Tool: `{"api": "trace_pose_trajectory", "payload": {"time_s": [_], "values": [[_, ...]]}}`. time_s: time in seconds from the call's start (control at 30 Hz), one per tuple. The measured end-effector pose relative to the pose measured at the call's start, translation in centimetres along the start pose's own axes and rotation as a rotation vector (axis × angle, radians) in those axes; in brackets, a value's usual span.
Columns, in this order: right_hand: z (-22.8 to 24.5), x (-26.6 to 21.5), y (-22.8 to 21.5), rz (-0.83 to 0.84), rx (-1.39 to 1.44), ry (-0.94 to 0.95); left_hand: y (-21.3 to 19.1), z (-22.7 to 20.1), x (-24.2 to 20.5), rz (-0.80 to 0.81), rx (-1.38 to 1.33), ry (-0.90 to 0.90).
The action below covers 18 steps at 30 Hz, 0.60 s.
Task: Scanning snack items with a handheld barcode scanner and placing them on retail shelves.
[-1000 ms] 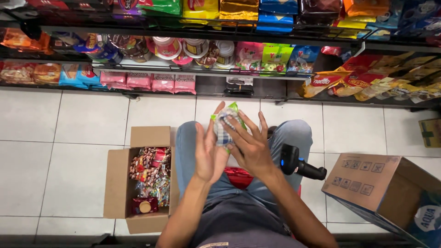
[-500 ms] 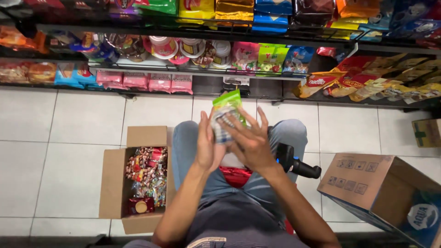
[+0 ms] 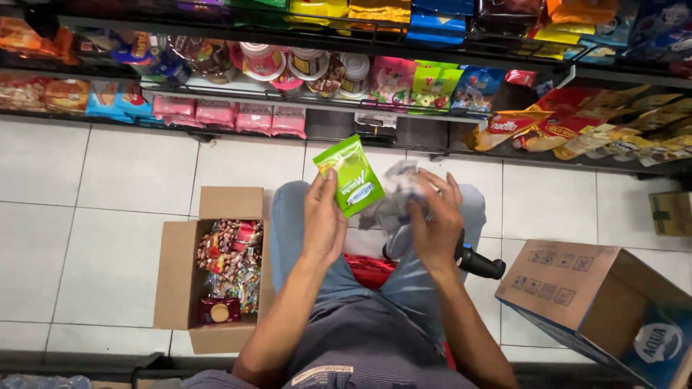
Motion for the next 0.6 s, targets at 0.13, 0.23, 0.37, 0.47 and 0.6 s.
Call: {"api": "trace_pose_trajectory", "payload": {"time_s": [0.13, 0.23, 0.37, 0.47, 0.6], "values": [[3.0, -0.6, 0.9, -0.014, 0.258, -0.013, 0.2, 1.4, -0.9, 0.018, 0.044, 0.054], [5.2, -0.8, 3.1, 0.078, 0.098, -0.189, -0.8, 3.0, -1.8, -0.009, 0.061, 0.039], [5.1, 1.2, 3.3, -0.028, -0.028, -0.198, -1.3, 2.1, -1.9, 0.038, 0.023, 0.067], [-4.5, -0.2, 7.1, 0.248, 0.255, 0.517, 1.0, -0.1, -2.4, 0.044, -0.049, 0.019], [-5.1, -0.7, 6.8, 0.263, 0.897, 0.6, 2.4, -1.6, -2.5, 0.016, -0.118, -0.019]]}}
Point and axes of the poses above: each hand's wrist, its own x-axis towards the middle knuckle, its own y-axis out of the palm, z = x × y, the point moved 7 cm from there along x, towards the middle knuckle, and after that the axes turned 12 degrees about y, right-handed, at the moved point
